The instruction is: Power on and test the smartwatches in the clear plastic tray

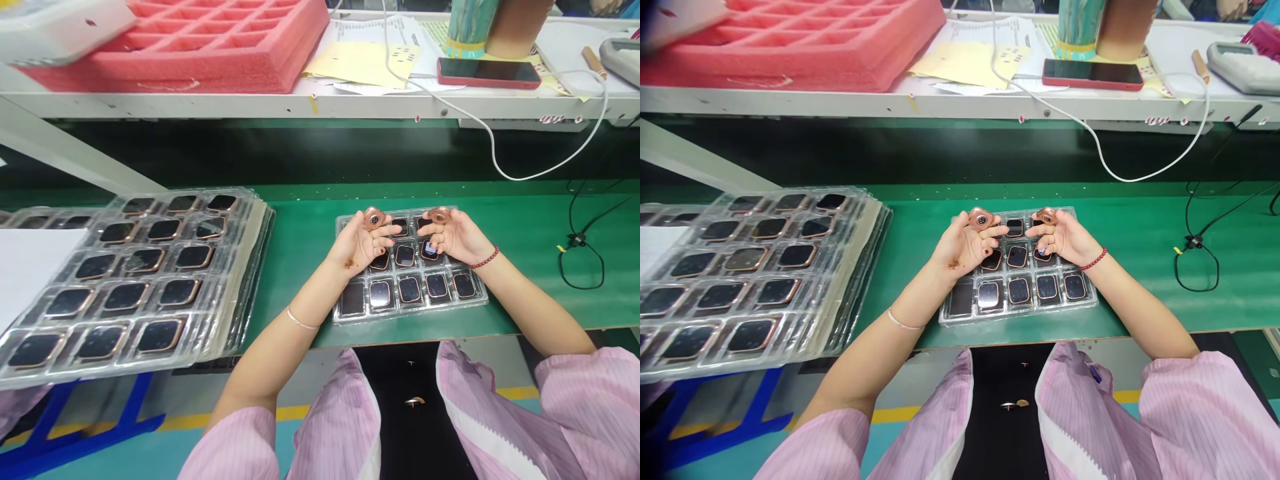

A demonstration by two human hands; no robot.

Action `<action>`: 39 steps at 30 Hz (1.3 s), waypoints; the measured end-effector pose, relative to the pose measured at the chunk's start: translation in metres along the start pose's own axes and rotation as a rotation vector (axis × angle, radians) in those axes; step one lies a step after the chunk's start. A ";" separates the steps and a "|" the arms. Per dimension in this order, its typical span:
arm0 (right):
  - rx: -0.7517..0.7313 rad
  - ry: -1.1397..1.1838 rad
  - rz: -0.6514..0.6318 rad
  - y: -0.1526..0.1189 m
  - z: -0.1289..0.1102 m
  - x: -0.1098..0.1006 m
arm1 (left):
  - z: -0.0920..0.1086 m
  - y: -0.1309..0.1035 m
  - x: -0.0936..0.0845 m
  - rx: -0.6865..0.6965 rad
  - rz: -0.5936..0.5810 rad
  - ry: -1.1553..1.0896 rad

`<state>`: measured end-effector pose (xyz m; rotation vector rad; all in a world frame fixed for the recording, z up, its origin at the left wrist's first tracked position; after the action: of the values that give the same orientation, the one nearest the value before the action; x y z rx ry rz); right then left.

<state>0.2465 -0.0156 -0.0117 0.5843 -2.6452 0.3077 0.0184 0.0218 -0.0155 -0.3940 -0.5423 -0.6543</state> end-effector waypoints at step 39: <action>-0.239 -0.671 -0.020 -0.006 0.007 0.028 | -0.011 -0.007 0.020 0.131 -0.008 0.563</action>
<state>0.2237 -0.0324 -0.0045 0.7287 -3.2369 -0.2617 0.0306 0.0016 -0.0109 -0.0732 -0.0488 -0.6974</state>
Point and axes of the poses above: each hand's wrist, its own y-axis towards the middle knuckle, its own x-axis out of the palm, z = x × y, the point moved 4 cm from there along y, towards the middle knuckle, and after that the axes turned 6 degrees about -z, right-handed, at the moved point
